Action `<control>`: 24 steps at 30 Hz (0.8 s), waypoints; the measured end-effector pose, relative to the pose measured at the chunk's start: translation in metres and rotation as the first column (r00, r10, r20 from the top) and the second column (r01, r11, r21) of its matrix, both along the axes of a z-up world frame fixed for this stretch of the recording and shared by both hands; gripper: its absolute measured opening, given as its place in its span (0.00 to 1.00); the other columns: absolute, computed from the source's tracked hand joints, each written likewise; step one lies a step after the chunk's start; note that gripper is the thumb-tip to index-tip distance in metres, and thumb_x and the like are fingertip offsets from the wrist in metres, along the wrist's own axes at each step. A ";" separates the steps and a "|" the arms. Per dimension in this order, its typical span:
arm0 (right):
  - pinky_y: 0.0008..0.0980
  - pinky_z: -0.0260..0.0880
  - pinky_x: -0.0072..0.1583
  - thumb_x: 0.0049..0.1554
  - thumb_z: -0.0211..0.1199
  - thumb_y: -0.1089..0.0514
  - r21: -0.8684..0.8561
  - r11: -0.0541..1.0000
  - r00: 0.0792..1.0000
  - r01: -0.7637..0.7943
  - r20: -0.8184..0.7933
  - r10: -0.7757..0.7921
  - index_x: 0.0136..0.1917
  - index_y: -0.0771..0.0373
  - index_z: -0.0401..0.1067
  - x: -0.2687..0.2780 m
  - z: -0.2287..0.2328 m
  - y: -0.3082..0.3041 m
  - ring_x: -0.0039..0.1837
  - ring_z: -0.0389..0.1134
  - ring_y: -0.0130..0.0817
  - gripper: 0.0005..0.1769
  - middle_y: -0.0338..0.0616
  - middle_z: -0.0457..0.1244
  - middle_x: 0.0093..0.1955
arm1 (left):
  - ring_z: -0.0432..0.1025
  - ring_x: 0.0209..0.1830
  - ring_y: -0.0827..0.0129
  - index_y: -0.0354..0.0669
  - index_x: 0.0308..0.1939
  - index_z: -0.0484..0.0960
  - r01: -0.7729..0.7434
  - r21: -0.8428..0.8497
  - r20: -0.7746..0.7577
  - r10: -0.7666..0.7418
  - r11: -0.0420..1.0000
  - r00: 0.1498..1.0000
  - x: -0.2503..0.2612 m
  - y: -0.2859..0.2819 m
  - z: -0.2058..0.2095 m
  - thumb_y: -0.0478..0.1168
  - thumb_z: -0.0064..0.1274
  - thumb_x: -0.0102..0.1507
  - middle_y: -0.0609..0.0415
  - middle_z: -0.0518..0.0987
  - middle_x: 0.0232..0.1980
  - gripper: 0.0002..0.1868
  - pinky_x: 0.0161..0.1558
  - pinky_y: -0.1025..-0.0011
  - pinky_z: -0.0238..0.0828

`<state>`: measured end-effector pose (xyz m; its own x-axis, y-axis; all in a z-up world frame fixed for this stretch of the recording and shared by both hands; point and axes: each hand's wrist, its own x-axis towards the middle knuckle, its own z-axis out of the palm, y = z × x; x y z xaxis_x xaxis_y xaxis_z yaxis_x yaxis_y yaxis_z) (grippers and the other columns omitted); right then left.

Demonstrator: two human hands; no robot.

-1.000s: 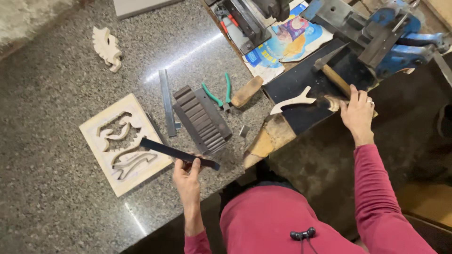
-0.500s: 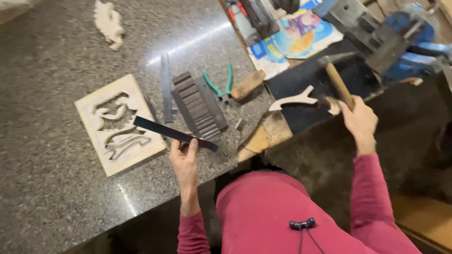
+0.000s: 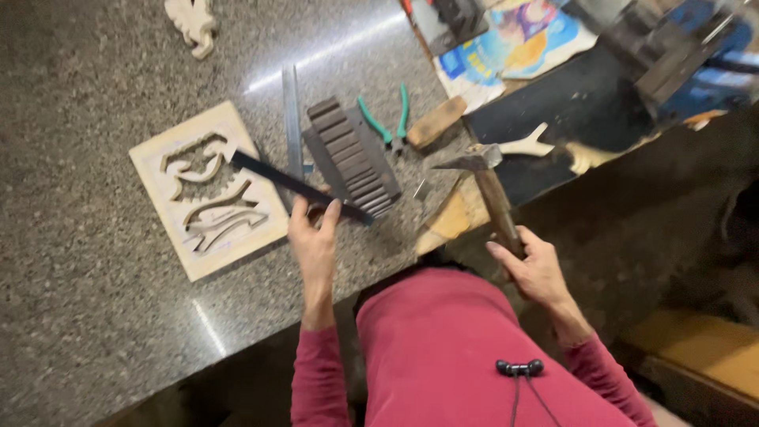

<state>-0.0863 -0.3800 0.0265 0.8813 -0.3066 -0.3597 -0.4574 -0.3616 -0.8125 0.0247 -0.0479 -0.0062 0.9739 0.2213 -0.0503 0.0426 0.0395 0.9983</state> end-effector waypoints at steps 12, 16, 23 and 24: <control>0.23 0.64 0.32 0.57 0.66 0.58 -0.043 0.997 0.997 0.060 0.055 -0.058 0.68 0.65 0.65 -0.071 0.012 0.120 0.30 0.61 0.18 0.27 0.33 0.64 0.33 | 0.79 0.43 0.73 0.37 0.47 0.78 0.256 0.025 0.007 -0.256 0.966 0.967 0.040 0.010 -0.014 0.35 0.61 0.64 0.55 0.84 0.43 0.11 0.47 0.73 0.76; 0.30 0.68 0.37 0.58 0.67 0.58 -0.154 0.979 0.991 0.130 0.007 -0.130 0.76 0.61 0.62 -0.088 0.010 0.147 0.36 0.65 0.29 0.35 0.50 0.66 0.39 | 0.80 0.41 0.73 0.38 0.49 0.78 0.313 0.051 0.014 -0.314 0.948 0.949 0.045 0.007 -0.020 0.36 0.61 0.64 0.55 0.85 0.41 0.12 0.45 0.72 0.77; 0.30 0.75 0.42 0.57 0.67 0.58 -0.340 0.938 0.986 0.064 0.168 -0.006 0.77 0.61 0.58 -0.100 0.003 0.162 0.45 0.74 0.34 0.38 0.56 0.71 0.56 | 0.79 0.39 0.72 0.37 0.50 0.77 0.300 0.105 0.064 -0.308 0.948 0.949 0.052 -0.015 -0.036 0.33 0.61 0.63 0.52 0.85 0.41 0.13 0.43 0.72 0.76; 0.31 0.74 0.40 0.56 0.68 0.58 -0.353 0.933 0.992 0.073 0.120 -0.033 0.76 0.60 0.58 -0.095 0.002 0.160 0.42 0.74 0.33 0.38 0.55 0.71 0.55 | 0.79 0.38 0.72 0.37 0.50 0.77 0.295 0.115 0.058 -0.303 0.949 0.951 0.057 -0.015 -0.036 0.33 0.61 0.63 0.52 0.85 0.41 0.13 0.42 0.72 0.76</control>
<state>-0.1813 -0.2199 0.0282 0.8881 -0.4438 -0.1198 -0.3987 -0.6140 -0.6812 0.0812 -0.0629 -0.0427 0.9963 -0.0804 0.0317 -0.0372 -0.0674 0.9970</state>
